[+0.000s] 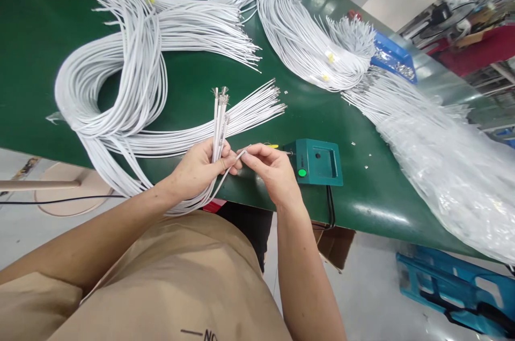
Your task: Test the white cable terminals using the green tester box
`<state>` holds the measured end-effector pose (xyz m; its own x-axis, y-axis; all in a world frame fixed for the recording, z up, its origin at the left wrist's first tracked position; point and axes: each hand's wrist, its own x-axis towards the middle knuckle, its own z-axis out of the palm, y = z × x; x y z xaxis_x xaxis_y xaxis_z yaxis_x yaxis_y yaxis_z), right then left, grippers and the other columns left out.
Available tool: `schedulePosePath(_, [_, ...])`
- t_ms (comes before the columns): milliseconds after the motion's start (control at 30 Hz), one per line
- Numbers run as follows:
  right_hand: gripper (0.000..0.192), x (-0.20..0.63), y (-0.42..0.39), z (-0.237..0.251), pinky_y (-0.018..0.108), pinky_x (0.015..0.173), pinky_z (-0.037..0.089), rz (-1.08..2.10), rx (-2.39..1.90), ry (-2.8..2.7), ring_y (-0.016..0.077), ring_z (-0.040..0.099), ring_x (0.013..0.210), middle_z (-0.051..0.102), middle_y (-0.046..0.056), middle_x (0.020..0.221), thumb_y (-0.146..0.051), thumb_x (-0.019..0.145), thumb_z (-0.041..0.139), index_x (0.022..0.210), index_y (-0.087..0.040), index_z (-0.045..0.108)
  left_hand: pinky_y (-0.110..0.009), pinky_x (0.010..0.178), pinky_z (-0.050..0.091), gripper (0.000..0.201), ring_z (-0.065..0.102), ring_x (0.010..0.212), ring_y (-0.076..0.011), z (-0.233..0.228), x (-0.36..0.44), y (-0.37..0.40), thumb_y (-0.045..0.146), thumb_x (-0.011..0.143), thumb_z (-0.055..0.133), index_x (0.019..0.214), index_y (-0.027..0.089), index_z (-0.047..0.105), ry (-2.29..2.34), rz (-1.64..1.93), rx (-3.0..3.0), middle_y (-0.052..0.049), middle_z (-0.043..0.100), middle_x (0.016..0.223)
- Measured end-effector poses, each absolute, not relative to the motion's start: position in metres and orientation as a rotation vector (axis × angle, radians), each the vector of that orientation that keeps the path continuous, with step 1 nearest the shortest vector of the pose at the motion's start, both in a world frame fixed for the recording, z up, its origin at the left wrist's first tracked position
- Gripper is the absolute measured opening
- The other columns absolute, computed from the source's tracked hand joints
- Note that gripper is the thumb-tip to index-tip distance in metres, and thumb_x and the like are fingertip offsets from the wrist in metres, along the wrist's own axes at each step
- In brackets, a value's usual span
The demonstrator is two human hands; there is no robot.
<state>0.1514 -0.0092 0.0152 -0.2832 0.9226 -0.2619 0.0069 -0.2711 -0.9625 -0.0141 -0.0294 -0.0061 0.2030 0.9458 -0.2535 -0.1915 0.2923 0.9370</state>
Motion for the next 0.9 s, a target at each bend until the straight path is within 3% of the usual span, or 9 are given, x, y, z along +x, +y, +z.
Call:
schedulePosePath(133, [0.008,0.154,-0.011,0.019,0.028,0.074,0.044,1.477,-1.320,-1.342,0.0130,0.056,0.072,0.064,-0.001,0.073,-0.027,0.074,0.067,0.071,-0.020,0.067,-0.026,0.067,0.049,0.025,0.065,0.068,-0.0123,-0.006,-0.014,-0.030,0.028,0.081,0.064,0.076,0.020,0.041,1.068,0.971,0.956,0.001,0.066,0.074])
schedulePosePath(267, [0.010,0.159,-0.010,0.019,0.027,0.072,0.044,1.533,-1.269,-1.289,0.0126,0.054,0.070,0.061,-0.001,0.071,-0.026,0.077,0.061,0.069,-0.020,0.063,-0.027,0.071,0.049,0.024,0.065,0.071,-0.0133,-0.008,-0.015,-0.030,0.027,0.080,0.064,0.075,0.019,0.042,1.110,0.977,1.008,0.002,0.064,0.075])
schedulePosePath(400, [0.019,0.157,-0.009,0.022,0.027,0.070,0.046,1.494,-1.286,-1.250,0.0125,0.055,0.070,0.063,0.000,0.079,-0.037,0.081,0.058,0.089,-0.022,0.067,-0.029,0.072,0.050,0.024,0.065,0.073,-0.0147,-0.010,-0.014,-0.030,0.029,0.079,0.065,0.075,0.019,0.044,1.138,0.977,1.043,0.001,0.062,0.076])
schedulePosePath(500, [0.017,0.151,-0.011,0.024,0.028,0.072,0.046,1.398,-1.343,-1.431,0.0138,0.058,0.071,0.066,0.001,0.079,-0.034,0.080,0.062,0.087,-0.020,0.068,-0.026,0.067,0.049,0.021,0.065,0.071,-0.0141,-0.009,-0.013,-0.030,0.030,0.079,0.066,0.077,0.018,0.048,1.147,0.985,1.054,0.001,0.061,0.075])
schedulePosePath(567, [0.012,0.148,-0.013,0.022,0.029,0.073,0.046,1.264,-1.386,-1.532,0.0148,0.059,0.071,0.067,0.001,0.075,-0.030,0.081,0.060,0.080,-0.020,0.068,-0.024,0.060,0.047,0.020,0.064,0.067,-0.0129,-0.007,-0.013,-0.030,0.029,0.078,0.067,0.089,0.018,0.054,1.121,0.978,1.004,0.002,0.060,0.078])
schedulePosePath(700, [0.017,0.143,-0.019,0.008,0.030,0.076,0.044,0.921,-1.453,-1.650,0.0158,0.059,0.071,0.066,0.000,0.074,-0.028,0.087,0.053,0.075,-0.023,0.064,-0.021,0.054,0.043,0.042,0.061,0.065,-0.0101,-0.006,-0.013,-0.024,0.024,0.077,0.067,0.118,0.021,0.056,0.961,0.897,0.856,0.001,0.057,0.085])
schedulePosePath(900, [0.026,0.145,-0.023,-0.017,0.032,0.076,0.041,0.398,-1.499,-1.918,0.0187,0.053,0.077,0.061,0.006,0.078,-0.024,0.094,0.038,0.078,-0.020,0.058,-0.020,0.055,0.041,0.040,0.054,0.063,-0.0078,-0.007,-0.007,-0.010,0.020,0.077,0.067,0.117,0.019,0.062,0.816,0.771,0.698,0.001,0.055,0.076])
